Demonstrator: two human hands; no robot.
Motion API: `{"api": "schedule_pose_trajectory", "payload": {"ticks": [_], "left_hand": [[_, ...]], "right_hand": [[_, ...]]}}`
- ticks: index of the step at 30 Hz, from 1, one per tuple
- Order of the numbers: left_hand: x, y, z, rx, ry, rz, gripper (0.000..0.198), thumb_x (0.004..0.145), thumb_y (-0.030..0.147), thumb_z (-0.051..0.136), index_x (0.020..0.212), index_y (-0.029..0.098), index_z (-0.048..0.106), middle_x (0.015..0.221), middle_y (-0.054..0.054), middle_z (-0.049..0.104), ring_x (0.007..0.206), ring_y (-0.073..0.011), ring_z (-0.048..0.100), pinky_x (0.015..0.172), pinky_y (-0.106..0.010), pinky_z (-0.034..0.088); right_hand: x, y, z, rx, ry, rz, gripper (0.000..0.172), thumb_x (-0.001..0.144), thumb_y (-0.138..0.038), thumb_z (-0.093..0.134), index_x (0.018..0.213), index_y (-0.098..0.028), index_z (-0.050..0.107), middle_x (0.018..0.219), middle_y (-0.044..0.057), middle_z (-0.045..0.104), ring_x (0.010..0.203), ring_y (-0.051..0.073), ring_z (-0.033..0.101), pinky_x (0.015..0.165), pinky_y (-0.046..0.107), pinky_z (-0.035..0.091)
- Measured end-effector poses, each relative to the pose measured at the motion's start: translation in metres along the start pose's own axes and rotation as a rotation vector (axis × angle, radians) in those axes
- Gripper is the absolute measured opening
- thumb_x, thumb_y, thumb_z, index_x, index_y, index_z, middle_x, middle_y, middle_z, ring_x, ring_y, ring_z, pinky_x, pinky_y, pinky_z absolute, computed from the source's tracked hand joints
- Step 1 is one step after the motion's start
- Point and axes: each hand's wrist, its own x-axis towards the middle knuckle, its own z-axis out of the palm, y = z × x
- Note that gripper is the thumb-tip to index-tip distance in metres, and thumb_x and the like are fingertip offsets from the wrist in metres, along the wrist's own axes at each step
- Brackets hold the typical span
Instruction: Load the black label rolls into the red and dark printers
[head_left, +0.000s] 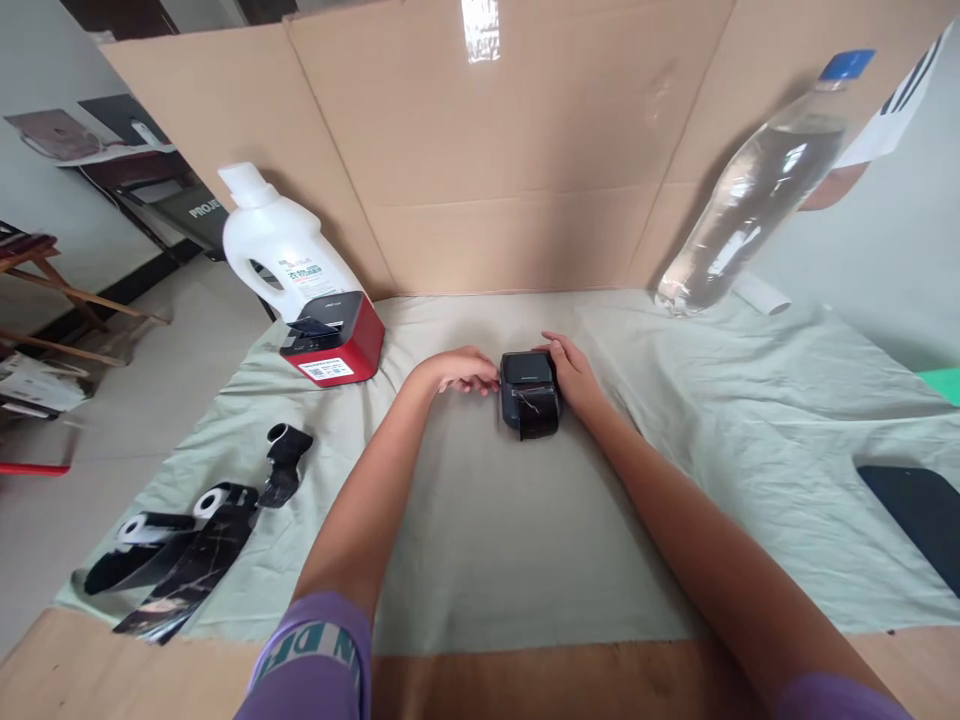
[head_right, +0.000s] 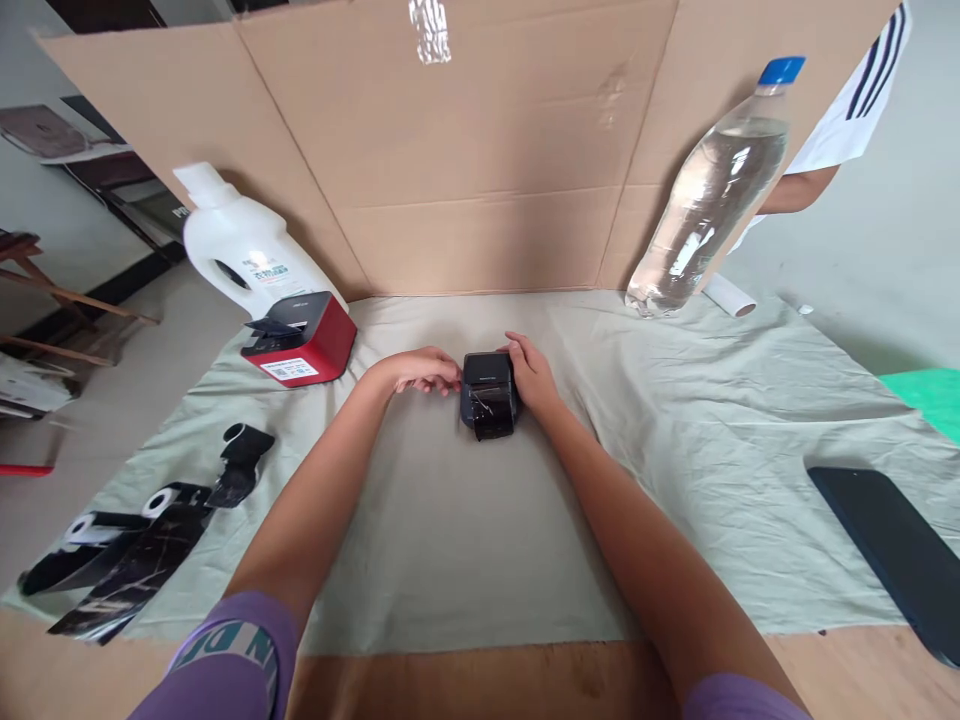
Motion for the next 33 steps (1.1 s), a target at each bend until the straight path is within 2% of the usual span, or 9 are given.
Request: {"api": "schedule_pose_trajectory", "payload": {"ticks": [4, 11, 33], "left_hand": [[0.0033, -0.0010, -0.0049, 0.085, -0.110, 0.010, 0.017, 0.065, 0.032, 0.072, 0.073, 0.017, 0.072, 0.081, -0.006, 0.075, 0.066, -0.0117, 0.066, 0.043, -0.016, 0.034], [0.0008, 0.0042, -0.0038, 0.149, -0.130, 0.001, 0.016, 0.066, 0.029, 0.069, 0.074, 0.016, 0.073, 0.078, -0.005, 0.075, 0.063, -0.0111, 0.064, 0.044, -0.017, 0.034], [0.0006, 0.0035, -0.0009, 0.084, -0.048, 0.001, 0.015, 0.064, 0.029, 0.071, 0.070, 0.016, 0.072, 0.075, -0.007, 0.073, 0.061, -0.0124, 0.064, 0.041, -0.017, 0.033]], "right_hand": [[-0.0029, -0.0026, 0.0028, -0.071, -0.016, -0.037, 0.054, 0.096, -0.063, 0.036, 0.122, -0.023, 0.062, 0.107, 0.008, 0.073, 0.098, 0.023, 0.067, 0.095, 0.042, 0.050], [-0.0048, -0.0045, 0.0031, -0.091, -0.012, -0.030, 0.054, 0.098, -0.063, 0.035, 0.122, -0.023, 0.063, 0.105, 0.007, 0.073, 0.095, 0.023, 0.066, 0.092, 0.041, 0.050], [-0.0072, -0.0079, 0.0031, -0.116, -0.006, -0.018, 0.058, 0.096, -0.068, 0.034, 0.122, -0.025, 0.063, 0.108, 0.007, 0.072, 0.097, 0.023, 0.066, 0.092, 0.038, 0.050]]}}
